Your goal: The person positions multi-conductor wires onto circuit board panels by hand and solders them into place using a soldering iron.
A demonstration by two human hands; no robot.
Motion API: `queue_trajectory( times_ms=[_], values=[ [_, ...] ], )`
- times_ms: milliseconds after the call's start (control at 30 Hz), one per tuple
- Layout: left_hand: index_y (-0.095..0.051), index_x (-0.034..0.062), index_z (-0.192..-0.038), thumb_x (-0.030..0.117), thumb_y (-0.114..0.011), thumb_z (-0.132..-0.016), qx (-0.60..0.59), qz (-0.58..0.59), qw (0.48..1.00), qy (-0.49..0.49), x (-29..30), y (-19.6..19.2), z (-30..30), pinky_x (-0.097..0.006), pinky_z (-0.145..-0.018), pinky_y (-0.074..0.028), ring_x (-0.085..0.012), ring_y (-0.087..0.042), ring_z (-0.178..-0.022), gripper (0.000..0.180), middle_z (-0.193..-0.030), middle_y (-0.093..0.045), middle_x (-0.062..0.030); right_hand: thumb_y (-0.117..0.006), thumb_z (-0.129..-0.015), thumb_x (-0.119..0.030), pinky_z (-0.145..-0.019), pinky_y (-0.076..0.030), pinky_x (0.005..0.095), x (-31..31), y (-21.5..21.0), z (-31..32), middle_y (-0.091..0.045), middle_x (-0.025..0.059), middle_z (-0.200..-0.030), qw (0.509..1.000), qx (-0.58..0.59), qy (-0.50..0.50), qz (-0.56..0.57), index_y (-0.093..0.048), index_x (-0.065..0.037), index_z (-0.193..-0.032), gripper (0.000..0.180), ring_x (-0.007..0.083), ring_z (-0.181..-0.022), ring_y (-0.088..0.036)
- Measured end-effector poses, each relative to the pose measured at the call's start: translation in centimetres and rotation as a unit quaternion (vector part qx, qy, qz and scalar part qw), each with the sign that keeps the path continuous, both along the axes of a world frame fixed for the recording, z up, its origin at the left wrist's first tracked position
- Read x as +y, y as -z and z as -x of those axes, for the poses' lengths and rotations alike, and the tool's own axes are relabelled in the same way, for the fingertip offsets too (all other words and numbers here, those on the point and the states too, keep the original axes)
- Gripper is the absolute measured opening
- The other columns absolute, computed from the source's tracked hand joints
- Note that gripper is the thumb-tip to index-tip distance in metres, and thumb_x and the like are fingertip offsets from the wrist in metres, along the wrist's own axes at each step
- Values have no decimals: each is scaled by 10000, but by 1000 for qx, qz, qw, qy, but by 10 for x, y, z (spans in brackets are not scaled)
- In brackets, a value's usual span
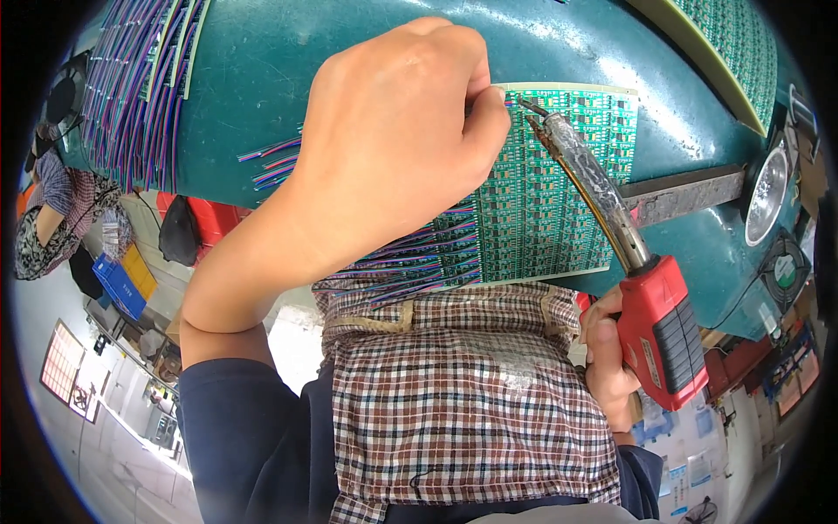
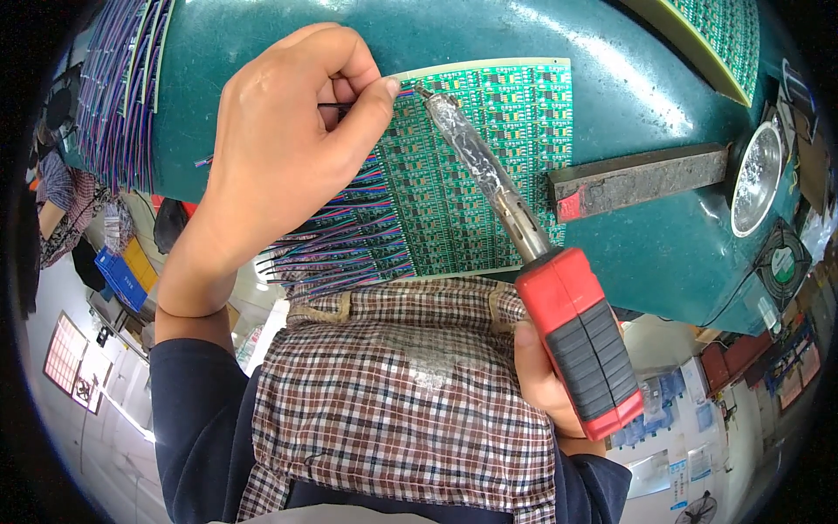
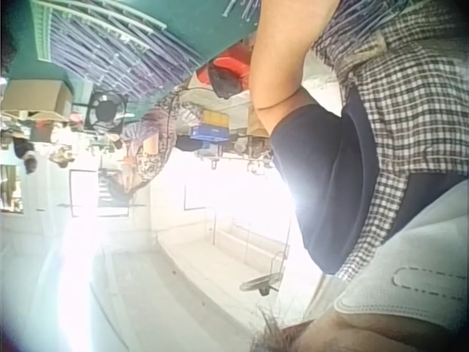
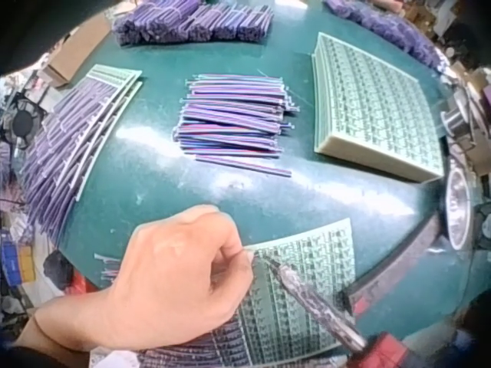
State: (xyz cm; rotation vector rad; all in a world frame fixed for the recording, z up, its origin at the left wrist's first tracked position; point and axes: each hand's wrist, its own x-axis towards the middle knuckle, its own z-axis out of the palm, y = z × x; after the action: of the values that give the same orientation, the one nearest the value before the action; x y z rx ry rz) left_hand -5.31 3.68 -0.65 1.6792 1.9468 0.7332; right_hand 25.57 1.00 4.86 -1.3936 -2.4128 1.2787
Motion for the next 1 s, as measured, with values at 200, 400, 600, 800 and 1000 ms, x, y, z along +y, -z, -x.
queue_trajectory(
  times_ms=[200, 400, 600, 800, 1000],
  values=[
    [-594, 11, -765, 91, -758, -883, 6, -6, 1000, -2, -1, 1, -1, -282, -542, -491, -140, -586, -574, 217, -713, -575, -60, -619, -963, -56, -497, -371, 272, 2, 0, 4, -490, 56, -792, 1000, 14, 4, 25, -527, 0, -989, 111, 120, -560, -449],
    [-599, 14, -768, 90, -762, -881, 8, -5, 1000, -1, -1, 1, -1, -281, -554, -512, -145, -607, -584, 212, -724, -592, -63, -630, -968, -66, -507, -381, 278, 0, 2, 2, -498, 63, -804, 1000, 15, 12, -5, -524, -2, -987, 125, 119, -544, -432],
    [-605, 16, -782, 104, -765, -888, 12, -7, 1000, 5, -2, 2, 0, -287, -556, -507, -156, -606, -582, 211, -732, -595, -65, -638, -976, -91, -524, -390, 283, -1, 3, 1, -499, 53, -777, 997, 60, 25, 36, -534, -4, -997, 137, 107, -550, -440],
    [-618, 20, -800, 125, -766, -902, -4, -6, 999, 38, 0, 1, 7, -310, -566, -492, -182, -600, -575, 209, -743, -594, -77, -625, -978, -78, -516, -386, 279, -6, 4, 1, -495, 52, -764, 992, 76, 77, 68, -538, 10, -1008, 127, 107, -539, -437],
    [-621, 22, -812, 139, -771, -903, -3, 9, 999, 42, 0, 0, 8, -312, -570, -501, -187, -618, -592, 210, -756, -603, -82, -583, -970, -18, -488, -375, 270, -4, -2, 12, -478, 51, -751, 991, 69, 92, 70, -527, 5, -987, 63, 99, -507, -405]
  ],
)
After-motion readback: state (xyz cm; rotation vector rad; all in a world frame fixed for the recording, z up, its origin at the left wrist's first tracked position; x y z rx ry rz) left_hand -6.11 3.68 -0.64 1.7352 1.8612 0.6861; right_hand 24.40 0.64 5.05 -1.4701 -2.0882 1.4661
